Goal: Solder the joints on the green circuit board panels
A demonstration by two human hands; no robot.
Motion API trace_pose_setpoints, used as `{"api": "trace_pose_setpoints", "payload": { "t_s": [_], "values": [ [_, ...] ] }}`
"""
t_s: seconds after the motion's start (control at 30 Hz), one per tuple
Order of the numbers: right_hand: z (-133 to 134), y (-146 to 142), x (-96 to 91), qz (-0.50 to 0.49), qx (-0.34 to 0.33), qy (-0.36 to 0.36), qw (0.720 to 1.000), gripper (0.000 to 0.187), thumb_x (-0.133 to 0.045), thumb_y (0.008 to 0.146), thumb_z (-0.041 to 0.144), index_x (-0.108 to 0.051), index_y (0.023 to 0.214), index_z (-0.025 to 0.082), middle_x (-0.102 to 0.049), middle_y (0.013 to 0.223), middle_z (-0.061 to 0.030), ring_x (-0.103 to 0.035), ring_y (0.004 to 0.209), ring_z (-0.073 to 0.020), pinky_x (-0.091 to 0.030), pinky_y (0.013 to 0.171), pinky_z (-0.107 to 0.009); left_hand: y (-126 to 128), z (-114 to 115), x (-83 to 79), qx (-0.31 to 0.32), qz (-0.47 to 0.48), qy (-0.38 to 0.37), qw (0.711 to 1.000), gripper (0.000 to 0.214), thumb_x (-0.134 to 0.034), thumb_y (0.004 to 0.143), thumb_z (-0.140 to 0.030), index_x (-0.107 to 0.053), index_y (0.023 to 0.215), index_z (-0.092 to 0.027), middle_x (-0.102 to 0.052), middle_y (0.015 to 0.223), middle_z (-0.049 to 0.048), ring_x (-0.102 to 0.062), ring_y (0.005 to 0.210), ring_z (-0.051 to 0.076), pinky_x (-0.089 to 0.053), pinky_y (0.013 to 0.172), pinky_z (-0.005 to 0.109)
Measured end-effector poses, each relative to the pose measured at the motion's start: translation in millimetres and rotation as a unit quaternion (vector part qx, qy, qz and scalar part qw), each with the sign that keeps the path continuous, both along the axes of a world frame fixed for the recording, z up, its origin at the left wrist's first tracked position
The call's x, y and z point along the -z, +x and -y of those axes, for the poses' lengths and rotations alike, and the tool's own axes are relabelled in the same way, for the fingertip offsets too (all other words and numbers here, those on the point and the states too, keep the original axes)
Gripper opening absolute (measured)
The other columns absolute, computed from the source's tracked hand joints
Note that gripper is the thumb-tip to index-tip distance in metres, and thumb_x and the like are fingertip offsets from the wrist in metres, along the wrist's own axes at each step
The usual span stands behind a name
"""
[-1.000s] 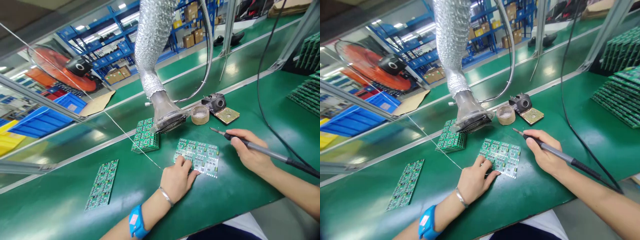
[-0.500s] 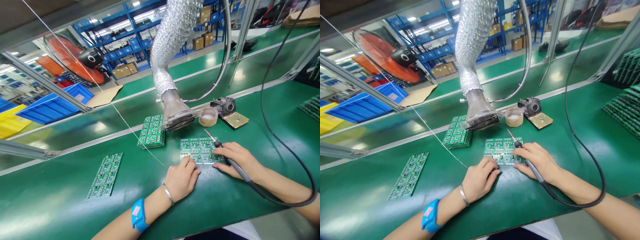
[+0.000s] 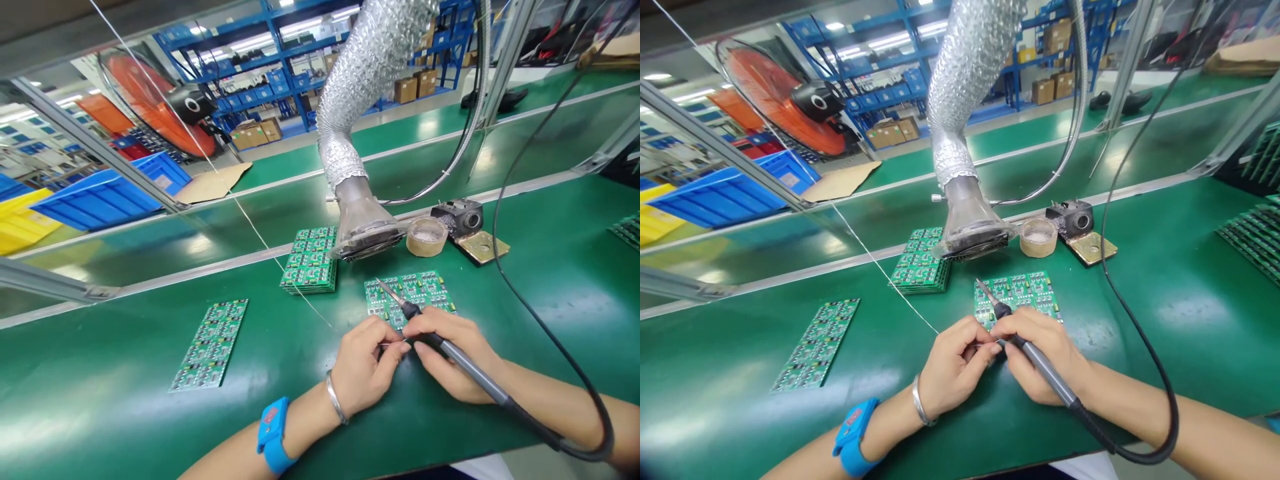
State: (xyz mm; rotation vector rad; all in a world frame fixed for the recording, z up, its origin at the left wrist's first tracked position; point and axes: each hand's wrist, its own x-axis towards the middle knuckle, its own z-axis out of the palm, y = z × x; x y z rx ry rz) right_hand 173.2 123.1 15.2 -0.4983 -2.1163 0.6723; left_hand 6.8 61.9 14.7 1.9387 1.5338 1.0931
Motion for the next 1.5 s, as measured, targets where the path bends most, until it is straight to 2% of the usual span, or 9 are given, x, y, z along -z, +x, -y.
{"api": "trace_pose_setpoints", "payload": {
  "t_s": [0.17,0.37,0.5,0.63,0.7,0.8,0.9,1.1,1.5],
  "values": [
    [-5,-5,1.6,-0.011,-0.007,0.021,1.000,0.020,-0.051,0.082,0.004,-0.057,0.092,0.020,-0.058,0.069,-0.0005,-0.055,0.061,-0.0118,-0.048,0.057,-0.023,-19,-4,-3.0,0.011,-0.020,0.015,1.000,0.016,-0.058,0.085,-0.026,-0.061,0.072,-0.017,-0.059,0.064,-0.0011,-0.052,0.058,0.008,-0.039,0.053,0.018],
    [-26,4,10.4,0.003,0.029,-0.002,1.000,0.018,-0.055,0.082,0.008,-0.058,0.093,0.021,-0.063,0.074,-0.0001,-0.060,0.063,-0.0117,-0.051,0.063,-0.024,-66,-13,-6.3,-0.009,-0.201,0.174,0.964,0.011,-0.060,0.081,-0.022,-0.063,0.072,-0.018,-0.061,0.057,-0.0024,-0.050,0.051,0.008,-0.035,0.056,0.024],
    [-40,18,13.2,0.023,0.059,-0.041,0.997,0.021,-0.055,0.085,0.014,-0.062,0.103,0.023,-0.068,0.079,-0.0016,-0.064,0.065,-0.0132,-0.052,0.061,-0.024,-66,-1,2.8,0.001,-0.054,-0.041,0.998,0.023,-0.056,0.083,-0.028,-0.058,0.062,-0.017,-0.052,0.049,-0.0041,-0.041,0.043,0.005,-0.033,0.045,0.019],
    [-51,31,11.2,0.029,0.122,-0.081,0.989,0.030,-0.054,0.088,0.025,-0.061,0.117,0.026,-0.066,0.077,-0.0023,-0.061,0.060,-0.0146,-0.049,0.054,-0.027,-47,11,7.0,0.157,0.119,-0.263,0.945,0.024,-0.059,0.079,-0.032,-0.056,0.062,-0.016,-0.050,0.049,-0.0042,-0.038,0.040,0.004,-0.029,0.037,0.015],
    [-56,32,11.3,0.019,0.124,-0.098,0.987,0.026,-0.054,0.088,0.030,-0.065,0.111,0.026,-0.065,0.078,-0.0030,-0.059,0.061,-0.0154,-0.047,0.052,-0.028,-44,11,5.0,0.161,0.103,-0.208,0.959,0.020,-0.059,0.079,-0.026,-0.056,0.061,-0.017,-0.048,0.047,-0.0050,-0.038,0.040,0.003,-0.031,0.039,0.015],
    [-61,28,13.9,-0.026,0.124,-0.150,0.981,0.020,-0.055,0.086,0.032,-0.067,0.100,0.024,-0.064,0.074,-0.0030,-0.055,0.056,-0.0147,-0.044,0.048,-0.026,-53,6,0.7,0.054,0.003,0.006,0.999,0.017,-0.057,0.078,-0.016,-0.055,0.061,-0.018,-0.039,0.044,-0.0075,-0.037,0.041,0.004,-0.031,0.042,0.017],
    [-62,21,15.6,-0.034,0.113,-0.188,0.975,0.014,-0.058,0.082,0.025,-0.065,0.094,0.022,-0.062,0.067,-0.0007,-0.053,0.049,-0.0124,-0.042,0.043,-0.024,-67,0,-1.4,-0.020,-0.088,0.143,0.986,0.017,-0.059,0.076,-0.010,-0.053,0.063,-0.018,-0.034,0.044,-0.0089,-0.034,0.041,0.004,-0.028,0.043,0.019],
    [-60,17,12.3,0.035,0.054,-0.118,0.991,0.016,-0.059,0.076,0.013,-0.066,0.088,0.021,-0.066,0.071,-0.0006,-0.060,0.057,-0.0127,-0.048,0.052,-0.023,-71,-2,1.3,-0.036,-0.171,0.195,0.965,0.019,-0.060,0.076,-0.008,-0.050,0.064,-0.019,-0.036,0.047,-0.0091,-0.033,0.042,0.005,-0.027,0.044,0.021],
    [-59,16,10.9,0.052,0.020,-0.097,0.994,0.020,-0.058,0.077,0.011,-0.067,0.092,0.021,-0.067,0.070,-0.0006,-0.059,0.058,-0.0128,-0.048,0.052,-0.024,-68,-7,6.9,-0.046,-0.223,0.209,0.951,0.020,-0.060,0.077,-0.011,-0.050,0.061,-0.018,-0.037,0.046,-0.0079,-0.032,0.042,0.007,-0.027,0.045,0.023]
  ]
}}
